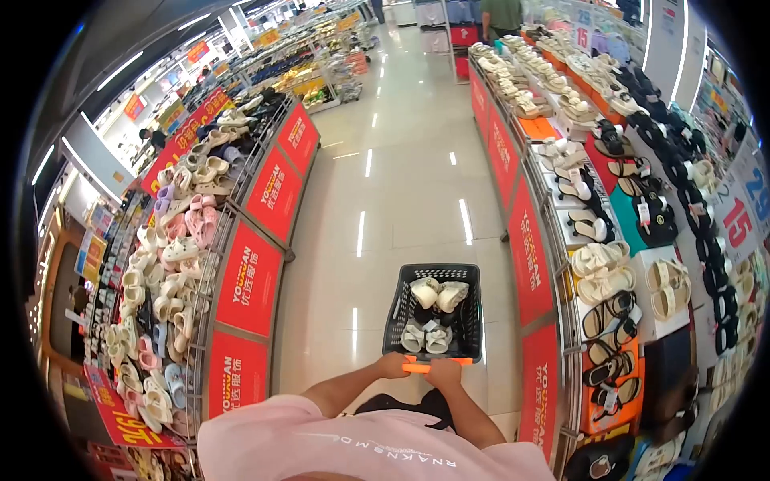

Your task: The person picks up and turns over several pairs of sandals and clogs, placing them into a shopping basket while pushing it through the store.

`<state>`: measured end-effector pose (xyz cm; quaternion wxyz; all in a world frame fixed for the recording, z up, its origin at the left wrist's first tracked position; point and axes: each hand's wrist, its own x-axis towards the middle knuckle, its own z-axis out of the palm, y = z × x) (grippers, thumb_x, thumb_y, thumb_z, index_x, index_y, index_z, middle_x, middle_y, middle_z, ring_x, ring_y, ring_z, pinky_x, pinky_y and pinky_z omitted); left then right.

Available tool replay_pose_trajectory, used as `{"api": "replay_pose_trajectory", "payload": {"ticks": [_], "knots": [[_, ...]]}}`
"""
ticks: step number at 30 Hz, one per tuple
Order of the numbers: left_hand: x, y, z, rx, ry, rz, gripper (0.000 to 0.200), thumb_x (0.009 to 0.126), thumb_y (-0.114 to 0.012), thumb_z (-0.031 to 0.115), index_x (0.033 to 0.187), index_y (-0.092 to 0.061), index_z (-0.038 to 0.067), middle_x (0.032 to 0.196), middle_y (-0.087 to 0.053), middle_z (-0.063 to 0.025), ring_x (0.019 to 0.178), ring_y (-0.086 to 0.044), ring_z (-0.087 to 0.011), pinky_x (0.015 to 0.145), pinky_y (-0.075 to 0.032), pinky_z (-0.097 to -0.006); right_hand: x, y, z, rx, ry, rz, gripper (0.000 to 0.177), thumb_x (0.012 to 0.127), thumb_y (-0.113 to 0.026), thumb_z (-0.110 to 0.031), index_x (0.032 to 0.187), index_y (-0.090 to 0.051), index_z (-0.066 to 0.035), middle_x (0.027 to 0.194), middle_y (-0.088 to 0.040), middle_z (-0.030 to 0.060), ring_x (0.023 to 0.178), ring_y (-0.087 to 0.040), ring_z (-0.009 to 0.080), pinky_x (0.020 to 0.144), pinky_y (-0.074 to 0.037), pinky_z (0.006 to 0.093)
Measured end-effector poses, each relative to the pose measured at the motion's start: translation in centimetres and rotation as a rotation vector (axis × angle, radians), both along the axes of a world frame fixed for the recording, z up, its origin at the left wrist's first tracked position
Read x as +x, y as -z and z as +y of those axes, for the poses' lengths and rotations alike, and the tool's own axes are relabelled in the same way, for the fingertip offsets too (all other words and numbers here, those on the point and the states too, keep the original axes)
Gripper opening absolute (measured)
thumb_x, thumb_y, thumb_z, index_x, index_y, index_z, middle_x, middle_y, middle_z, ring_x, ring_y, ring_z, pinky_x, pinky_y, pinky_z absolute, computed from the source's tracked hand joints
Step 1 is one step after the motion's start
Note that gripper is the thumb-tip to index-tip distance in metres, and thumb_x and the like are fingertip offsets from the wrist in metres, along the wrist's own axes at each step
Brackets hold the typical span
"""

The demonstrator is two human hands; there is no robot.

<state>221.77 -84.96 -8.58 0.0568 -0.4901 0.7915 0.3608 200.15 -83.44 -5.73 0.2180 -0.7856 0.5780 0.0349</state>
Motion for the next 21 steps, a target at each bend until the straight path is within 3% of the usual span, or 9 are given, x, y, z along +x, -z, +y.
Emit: {"api": "replay_pose_trajectory", "payload": {"ticks": [3, 6, 11, 14, 15, 18, 20, 21], "knots": [[0.3, -2.0, -3.5, -0.034, 0.018, 0.031, 0.025, 0.072, -0.067, 0.032, 0.082, -0.07, 0.01, 0.08, -0.069, -0.0157, 0.077, -0.066, -0.0374, 0.071, -0.053, -0.0464, 0.7, -0.8, -3.1, 0.041, 0.07, 0.0, 0.026, 0.076, -0.065, -0.034, 0.087, -0.073, -0.012, 0.086, -0.072, 0.0087, 0.08, -0.07, 0.0279, 0.068, -0.056, 0.0421], [0.5, -1.6, -5.9, -0.023, 0.003, 0.0, 0.024, 0.072, -0.067, 0.032, 0.081, -0.07, 0.01, 0.08, -0.069, -0.0156, 0.078, -0.066, -0.037, 0.071, -0.053, -0.0466, 1.0, -0.1, -5.2, 0.011, 0.074, -0.011, 0.029, 0.077, -0.063, -0.038, 0.085, -0.073, -0.012, 0.081, -0.072, 0.01, 0.076, -0.07, 0.0292, 0.065, -0.055, 0.0438], [1.1, -0.5, -10.6, -0.044, -0.036, -0.028, 0.026, 0.072, -0.067, 0.035, 0.083, -0.069, 0.01, 0.087, -0.069, -0.0152, 0.084, -0.066, -0.0364, 0.073, -0.053, -0.0483, 1.4, 0.5, -9.7, 0.124, 0.061, 0.043, 0.032, 0.079, -0.062, -0.039, 0.092, -0.073, -0.012, 0.091, -0.073, 0.01, 0.085, -0.071, 0.0297, 0.072, -0.056, 0.0439], [0.4, -1.0, -11.8, -0.06, -0.101, 0.03, 0.028, 0.072, -0.067, 0.036, 0.083, -0.069, 0.01, 0.087, -0.069, -0.0155, 0.086, -0.066, -0.0362, 0.075, -0.052, -0.0481, 1.2, -1.3, -12.0, 0.075, 0.075, 0.052, 0.031, 0.079, -0.062, -0.04, 0.086, -0.073, -0.012, 0.086, -0.073, 0.0102, 0.08, -0.071, 0.0296, 0.068, -0.056, 0.0442], [0.3, -1.7, -12.6, -0.102, -0.081, 0.054, 0.028, 0.073, -0.067, 0.036, 0.083, -0.071, 0.01, 0.085, -0.069, -0.0156, 0.083, -0.066, -0.0362, 0.073, -0.052, -0.0479, 0.8, 0.5, -12.7, -0.048, 0.025, 0.049, 0.03, 0.077, -0.063, -0.04, 0.08, -0.073, -0.012, 0.081, -0.072, 0.0104, 0.074, -0.071, 0.0298, 0.063, -0.055, 0.0444], [0.8, -0.6, -15.0, -0.112, -0.15, 0.155, 0.028, 0.075, -0.063, 0.036, 0.08, -0.072, 0.009, 0.081, -0.07, -0.0155, 0.077, -0.066, -0.0371, 0.07, -0.053, -0.0473, 1.3, -0.1, -16.2, 0.025, 0.011, 0.132, 0.029, 0.076, -0.062, -0.038, 0.076, -0.073, -0.01, 0.08, -0.072, 0.0106, 0.073, -0.071, 0.03, 0.062, -0.055, 0.0443], [0.7, 2.4, -17.0, -0.197, -0.051, 0.13, 0.028, 0.075, -0.063, 0.036, 0.081, -0.072, 0.01, 0.082, -0.07, -0.0154, 0.079, -0.067, -0.0371, 0.072, -0.053, -0.0482, 1.7, -0.8, -18.4, 0.174, 0.03, 0.191, 0.026, 0.078, -0.062, -0.037, 0.092, -0.072, -0.017, 0.09, -0.072, 0.0086, 0.085, -0.07, 0.0304, 0.07, -0.055, 0.0457], [0.8, 0.3, -18.1, -0.112, -0.085, 0.166, 0.028, 0.075, -0.063, 0.035, 0.084, -0.073, 0.011, 0.083, -0.07, -0.0153, 0.081, -0.067, -0.037, 0.072, -0.053, -0.0487, 2.0, -0.8, -19.2, 0.198, 0.041, 0.201, 0.028, 0.079, -0.061, -0.038, 0.095, -0.072, -0.017, 0.093, -0.073, 0.0083, 0.088, -0.07, 0.0301, 0.073, -0.055, 0.046]]}}
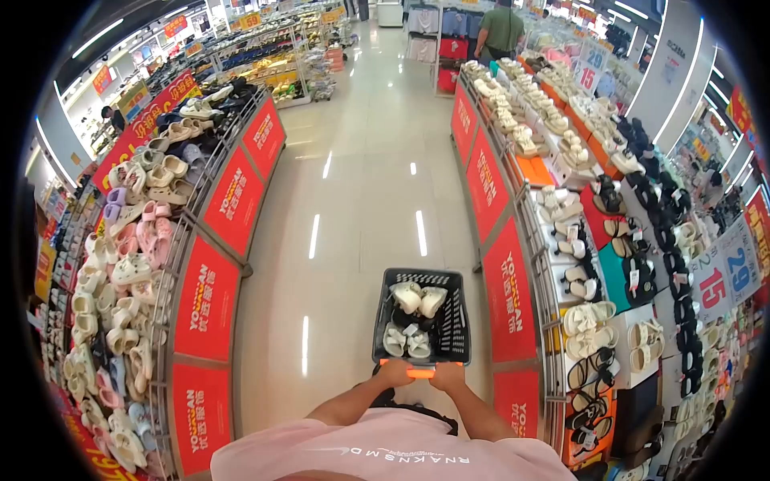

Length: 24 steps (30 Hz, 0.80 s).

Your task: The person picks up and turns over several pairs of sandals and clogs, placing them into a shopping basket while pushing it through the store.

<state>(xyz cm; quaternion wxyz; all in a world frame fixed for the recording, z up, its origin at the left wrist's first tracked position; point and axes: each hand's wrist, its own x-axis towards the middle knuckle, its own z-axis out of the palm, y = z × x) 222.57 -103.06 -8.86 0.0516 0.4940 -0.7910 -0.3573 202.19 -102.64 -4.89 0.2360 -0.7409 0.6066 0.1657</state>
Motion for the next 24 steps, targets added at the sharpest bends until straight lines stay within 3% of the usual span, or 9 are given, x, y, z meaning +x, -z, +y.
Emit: {"api": "replay_pose_trajectory", "payload": {"ticks": [3, 4, 5, 7, 11, 20, 24], "knots": [[0.1, 2.1, -3.2, 0.002, 0.006, -0.01, 0.027, 0.075, -0.063, 0.037, 0.086, -0.074, 0.014, 0.085, -0.071, -0.0132, 0.08, -0.068, -0.0355, 0.073, -0.054, -0.048, 0.5, -2.8, -3.7, 0.032, 0.038, 0.013, 0.035, 0.082, -0.058, -0.041, 0.103, -0.072, -0.017, 0.1, -0.072, 0.0083, 0.094, -0.069, 0.0297, 0.08, -0.055, 0.0464], [0.3, -0.2, -4.3, 0.01, 0.023, 0.007, 0.027, 0.075, -0.063, 0.038, 0.087, -0.074, 0.016, 0.084, -0.071, -0.012, 0.079, -0.069, -0.034, 0.071, -0.054, -0.048, 0.1, -1.8, -5.1, 0.045, -0.001, 0.055, 0.037, 0.082, -0.057, -0.043, 0.105, -0.072, -0.017, 0.103, -0.072, 0.0091, 0.095, -0.069, 0.0298, 0.082, -0.055, 0.0459], [0.0, 0.7, -4.9, -0.037, -0.04, 0.086, 0.026, 0.073, -0.064, 0.037, 0.079, -0.072, 0.013, 0.079, -0.071, -0.0097, 0.075, -0.068, -0.0331, 0.066, -0.052, -0.0469, -0.5, -0.4, -6.2, 0.077, -0.041, 0.094, 0.039, 0.083, -0.056, -0.044, 0.107, -0.072, -0.018, 0.106, -0.071, 0.0098, 0.096, -0.069, 0.0298, 0.084, -0.054, 0.0454], [-0.1, 1.2, -7.2, -0.031, -0.055, 0.053, 0.026, 0.073, -0.064, 0.037, 0.079, -0.073, 0.014, 0.08, -0.071, -0.0086, 0.075, -0.068, -0.032, 0.066, -0.053, -0.0465, 0.0, -0.2, -9.0, 0.114, -0.052, 0.151, 0.039, 0.084, -0.055, -0.045, 0.105, -0.072, -0.017, 0.105, -0.072, 0.0098, 0.096, -0.069, 0.0303, 0.085, -0.054, 0.044], [0.8, -1.1, -12.1, 0.017, -0.085, 0.037, 0.026, 0.077, -0.06, 0.037, 0.082, -0.072, 0.014, 0.079, -0.07, -0.0118, 0.077, -0.069, -0.0329, 0.067, -0.054, -0.0464, 1.1, -1.5, -14.2, 0.117, -0.044, 0.187, 0.038, 0.082, -0.056, -0.043, 0.103, -0.072, -0.016, 0.098, -0.072, 0.0098, 0.094, -0.069, 0.0281, 0.081, -0.054, 0.0425], [1.5, -0.2, -24.6, 0.049, -0.044, 0.062, 0.023, 0.075, -0.063, 0.033, 0.078, -0.07, 0.012, 0.079, -0.07, -0.0126, 0.077, -0.067, -0.0346, 0.068, -0.052, -0.0469, 1.8, -1.9, -26.1, 0.082, 0.017, 0.101, 0.03, 0.079, -0.059, -0.037, 0.093, -0.074, -0.014, 0.09, -0.073, 0.0088, 0.088, -0.07, 0.028, 0.076, -0.054, 0.0428], [2.1, 0.3, -30.6, 0.022, 0.061, -0.055, 0.025, 0.077, -0.062, 0.035, 0.08, -0.07, 0.011, 0.078, -0.069, -0.0129, 0.079, -0.066, -0.0345, 0.07, -0.052, -0.0462, 2.0, -2.2, -30.3, 0.026, -0.004, -0.003, 0.025, 0.078, -0.061, -0.032, 0.087, -0.075, -0.013, 0.086, -0.073, 0.0077, 0.082, -0.071, 0.028, 0.069, -0.054, 0.0423]]}}
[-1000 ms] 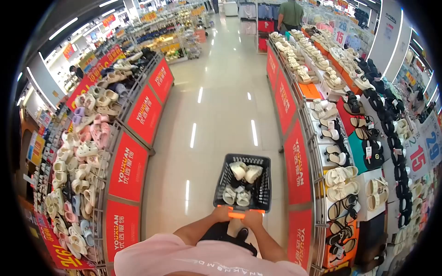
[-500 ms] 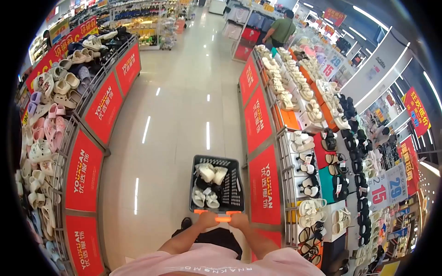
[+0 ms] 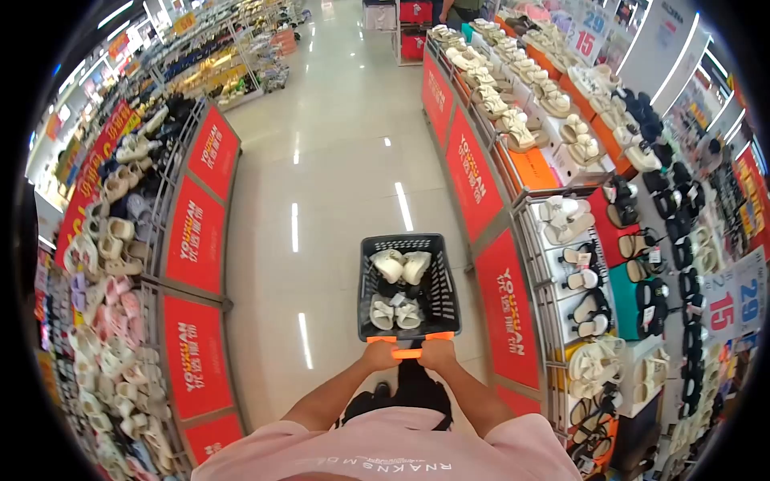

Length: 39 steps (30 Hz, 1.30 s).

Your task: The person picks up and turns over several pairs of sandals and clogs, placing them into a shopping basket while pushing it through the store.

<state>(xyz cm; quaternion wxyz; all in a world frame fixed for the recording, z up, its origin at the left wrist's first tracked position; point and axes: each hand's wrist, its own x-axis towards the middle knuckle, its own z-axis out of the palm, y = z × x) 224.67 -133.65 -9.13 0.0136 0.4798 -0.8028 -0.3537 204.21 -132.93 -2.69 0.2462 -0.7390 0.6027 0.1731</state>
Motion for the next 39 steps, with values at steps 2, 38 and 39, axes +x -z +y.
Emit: {"api": "replay_pose_trajectory", "payload": {"ticks": [2, 38, 39], "knots": [[0.6, 0.2, -2.1, -0.009, 0.046, -0.042, 0.027, 0.077, -0.063, 0.036, 0.08, -0.069, 0.01, 0.079, -0.069, -0.013, 0.079, -0.066, -0.0344, 0.071, -0.052, -0.0459, 0.3, 0.5, -2.4, 0.047, 0.017, -0.045, 0.025, 0.077, -0.062, -0.031, 0.088, -0.075, -0.013, 0.088, -0.073, 0.0081, 0.084, -0.071, 0.0277, 0.069, -0.054, 0.0422], [1.4, -2.8, -29.5, 0.106, 0.356, 0.355, 0.053, 0.076, -0.07, 0.055, 0.079, -0.064, 0.003, 0.077, -0.065, -0.016, 0.077, -0.063, -0.0344, 0.08, -0.047, -0.0429, -2.8, 3.8, -29.0, 0.707, 0.208, -0.617, 0.05, 0.068, -0.082, -0.032, 0.109, -0.066, -0.009, 0.095, -0.068, 0.0102, 0.084, -0.066, 0.0221, 0.075, -0.055, 0.0383], [1.2, -2.8, -29.7, 0.117, 0.305, 0.435, 0.054, 0.077, -0.069, 0.056, 0.081, -0.064, 0.002, 0.08, -0.065, -0.0165, 0.079, -0.062, -0.0335, 0.083, -0.046, -0.0426, -3.0, 4.9, -31.0, 0.918, 0.363, -0.758, 0.055, 0.07, -0.082, -0.032, 0.116, -0.062, -0.009, 0.094, -0.066, 0.0086, 0.083, -0.065, 0.0195, 0.074, -0.055, 0.0371]]}}
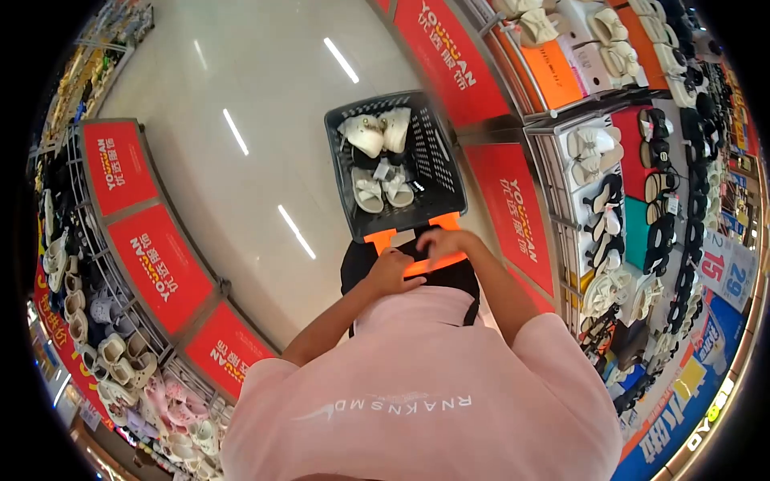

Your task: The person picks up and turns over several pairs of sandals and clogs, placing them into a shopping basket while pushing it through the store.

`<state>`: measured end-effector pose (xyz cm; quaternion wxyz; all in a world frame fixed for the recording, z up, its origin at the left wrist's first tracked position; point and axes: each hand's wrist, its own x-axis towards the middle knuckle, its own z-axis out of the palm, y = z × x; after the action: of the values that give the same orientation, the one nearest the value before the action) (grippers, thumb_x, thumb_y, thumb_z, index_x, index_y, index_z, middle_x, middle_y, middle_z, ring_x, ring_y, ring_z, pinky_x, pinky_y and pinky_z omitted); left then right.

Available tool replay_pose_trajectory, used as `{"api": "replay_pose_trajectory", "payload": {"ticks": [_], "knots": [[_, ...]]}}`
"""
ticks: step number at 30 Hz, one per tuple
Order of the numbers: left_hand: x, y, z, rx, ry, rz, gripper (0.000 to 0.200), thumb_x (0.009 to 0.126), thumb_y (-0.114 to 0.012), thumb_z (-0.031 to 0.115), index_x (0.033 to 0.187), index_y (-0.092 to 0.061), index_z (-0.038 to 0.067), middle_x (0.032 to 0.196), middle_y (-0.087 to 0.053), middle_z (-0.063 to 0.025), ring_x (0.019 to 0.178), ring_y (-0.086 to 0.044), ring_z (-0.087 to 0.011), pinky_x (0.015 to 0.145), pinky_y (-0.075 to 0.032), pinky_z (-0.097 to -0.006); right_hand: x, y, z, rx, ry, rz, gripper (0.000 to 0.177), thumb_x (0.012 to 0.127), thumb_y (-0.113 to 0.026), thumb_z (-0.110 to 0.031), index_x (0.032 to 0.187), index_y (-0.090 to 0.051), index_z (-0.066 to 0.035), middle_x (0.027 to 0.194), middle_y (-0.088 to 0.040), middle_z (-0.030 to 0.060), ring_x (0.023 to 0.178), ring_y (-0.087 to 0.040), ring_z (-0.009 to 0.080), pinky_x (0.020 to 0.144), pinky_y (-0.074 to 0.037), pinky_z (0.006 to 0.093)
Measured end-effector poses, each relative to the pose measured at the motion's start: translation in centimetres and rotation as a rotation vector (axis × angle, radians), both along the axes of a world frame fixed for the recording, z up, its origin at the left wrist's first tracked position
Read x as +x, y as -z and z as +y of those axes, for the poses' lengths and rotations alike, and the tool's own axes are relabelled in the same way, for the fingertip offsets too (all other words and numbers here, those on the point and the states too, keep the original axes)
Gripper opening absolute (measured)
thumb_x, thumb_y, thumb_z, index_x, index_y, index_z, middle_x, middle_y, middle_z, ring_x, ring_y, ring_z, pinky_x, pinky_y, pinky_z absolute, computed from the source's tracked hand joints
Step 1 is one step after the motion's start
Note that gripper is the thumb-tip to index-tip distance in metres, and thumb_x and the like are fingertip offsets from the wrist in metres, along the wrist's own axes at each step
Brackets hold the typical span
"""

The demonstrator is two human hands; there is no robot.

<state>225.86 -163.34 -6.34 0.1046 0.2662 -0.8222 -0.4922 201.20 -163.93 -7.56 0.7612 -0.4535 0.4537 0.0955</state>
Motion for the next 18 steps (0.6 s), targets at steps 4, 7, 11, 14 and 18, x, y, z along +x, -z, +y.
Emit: {"api": "replay_pose_trajectory", "payload": {"ticks": [4, 7, 11, 14, 18], "knots": [[-0.1, 2.4, -0.7, 0.72, -0.251, -0.03, 0.029, 0.082, -0.071, 0.031, 0.088, -0.063, 0.004, 0.087, -0.064, -0.0163, 0.083, -0.062, -0.032, 0.073, -0.049, -0.0391, 1.3, 8.8, -6.3, 0.327, 1.004, -0.107, 0.046, 0.08, -0.075, -0.023, 0.119, -0.056, -0.01, 0.096, -0.065, 0.0067, 0.081, -0.065, 0.0254, 0.078, -0.055, 0.0409], [0.3, 6.0, -5.3, 0.195, -0.202, -0.398, 0.022, 0.085, -0.069, 0.022, 0.088, -0.057, 0.003, 0.087, -0.064, -0.0171, 0.082, -0.064, -0.0319, 0.07, -0.051, -0.0402, 3.4, 15.1, -8.9, -0.344, 0.24, 0.749, 0.039, 0.084, -0.066, -0.017, 0.121, -0.055, -0.008, 0.113, -0.061, 0.0156, 0.102, -0.06, 0.0367, 0.088, -0.052, 0.0482], [-1.2, 12.9, -9.2, 0.194, -0.331, -0.557, 0.019, 0.086, -0.066, 0.018, 0.092, -0.058, 0.002, 0.085, -0.066, -0.0205, 0.081, -0.067, -0.0337, 0.072, -0.053, -0.0446, 5.1, 20.9, -8.6, -0.293, 0.238, 0.749, 0.043, 0.085, -0.063, -0.017, 0.126, -0.053, -0.008, 0.128, -0.051, 0.0205, 0.12, -0.049, 0.0395, 0.095, -0.048, 0.0485], [-2.2, 20.9, -11.3, 0.582, -0.099, -0.919, 0.016, 0.083, -0.061, 0.011, 0.093, -0.061, -0.002, 0.093, -0.068, -0.0235, 0.087, -0.066, -0.0409, 0.077, -0.054, -0.0481, 4.6, 25.5, -8.3, -0.159, 0.435, 0.823, 0.05, 0.081, -0.068, -0.021, 0.127, -0.052, -0.007, 0.13, -0.048, 0.0221, 0.121, -0.048, 0.04, 0.096, -0.048, 0.0475], [-3.5, 27.3, -11.2, 0.611, -0.7, -1.048, 0.065, 0.084, -0.058, 0.011, 0.14, -0.032, -0.007, 0.132, -0.052, -0.0301, 0.114, -0.057, -0.0468, 0.094, -0.049, -0.0484, 2.9, 29.2, -9.1, 0.073, 0.536, 0.95, 0.065, 0.079, -0.074, -0.029, 0.134, -0.044, -0.01, 0.135, -0.045, 0.0195, 0.125, -0.045, 0.0402, 0.104, -0.042, 0.0463]]}}
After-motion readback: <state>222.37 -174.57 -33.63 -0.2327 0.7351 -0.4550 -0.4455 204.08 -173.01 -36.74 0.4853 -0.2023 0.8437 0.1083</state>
